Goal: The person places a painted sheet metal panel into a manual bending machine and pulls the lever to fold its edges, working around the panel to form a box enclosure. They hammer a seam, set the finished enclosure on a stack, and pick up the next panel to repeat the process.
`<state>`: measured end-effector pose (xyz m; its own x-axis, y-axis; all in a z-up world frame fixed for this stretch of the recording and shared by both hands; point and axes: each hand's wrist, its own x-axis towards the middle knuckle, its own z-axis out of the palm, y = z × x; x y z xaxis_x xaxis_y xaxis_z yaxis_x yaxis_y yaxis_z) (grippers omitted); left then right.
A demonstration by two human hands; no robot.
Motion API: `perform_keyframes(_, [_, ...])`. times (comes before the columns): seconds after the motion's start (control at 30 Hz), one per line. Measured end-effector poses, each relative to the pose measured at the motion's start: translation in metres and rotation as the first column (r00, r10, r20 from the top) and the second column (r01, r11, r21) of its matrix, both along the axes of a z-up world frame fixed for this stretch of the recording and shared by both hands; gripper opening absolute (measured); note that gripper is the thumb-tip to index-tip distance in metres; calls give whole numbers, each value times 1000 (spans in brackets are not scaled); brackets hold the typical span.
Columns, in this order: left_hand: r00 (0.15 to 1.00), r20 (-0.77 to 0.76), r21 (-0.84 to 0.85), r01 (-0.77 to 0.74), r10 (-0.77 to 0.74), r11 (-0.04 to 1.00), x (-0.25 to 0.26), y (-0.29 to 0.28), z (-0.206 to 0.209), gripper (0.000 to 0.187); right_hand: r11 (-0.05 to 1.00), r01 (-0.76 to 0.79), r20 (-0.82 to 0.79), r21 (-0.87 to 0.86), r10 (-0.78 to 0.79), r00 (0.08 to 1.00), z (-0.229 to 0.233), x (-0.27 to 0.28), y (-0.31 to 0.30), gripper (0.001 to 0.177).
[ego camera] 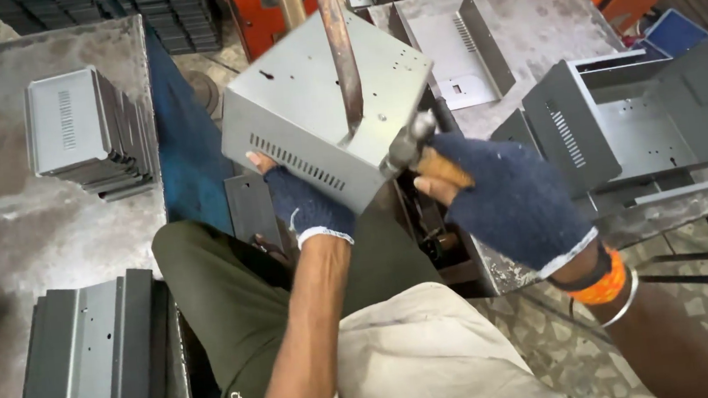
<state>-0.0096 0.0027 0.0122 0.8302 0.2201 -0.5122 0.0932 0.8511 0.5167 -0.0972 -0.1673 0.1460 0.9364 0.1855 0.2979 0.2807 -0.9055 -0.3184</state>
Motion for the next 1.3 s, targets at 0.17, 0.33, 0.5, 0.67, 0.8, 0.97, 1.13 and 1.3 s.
perform_keyframes(0.17, [1000, 4, 6, 25, -25, 1000, -2, 2, 3, 105, 989, 63, 108, 130, -78, 991, -3, -3, 2, 18])
perform_keyframes(0.33, [986, -167, 142, 3, 21, 990, -3, -5, 30, 89, 924, 168, 21, 344, -187, 982, -79, -28, 19, 37])
perform_keyframes(0.5, [906, -418, 328, 82, 66, 941, -8, -8, 51, 79, 645, 290, -81, 707, -333, 939, -100, -41, 48, 21])
perform_keyframes(0.67, [996, -82, 310, 4, 23, 951, 6, 3, 5, 95, 412, 332, -286, 849, -170, 943, -141, -4, -7, 15])
perform_keyframes(0.8, [982, -190, 764, 150, -3, 628, 6, -1, -13, 79, 651, 562, -510, 510, -297, 807, -240, 33, -101, 58])
perform_keyframes(0.97, [996, -87, 853, 67, 16, 518, 22, 17, -79, 46, 820, 563, -162, -101, -572, 804, -275, 44, -117, 31])
perform_keyframes(1.13, [995, -95, 931, 96, -20, 352, 4, 13, -39, 44, 851, 518, 29, 88, -522, 852, -266, 68, -114, 25])
perform_keyframes(1.3, [883, -359, 863, 437, -301, 254, 29, 20, 41, 58, 907, 5, 269, 421, -130, 954, -144, 114, -32, 42])
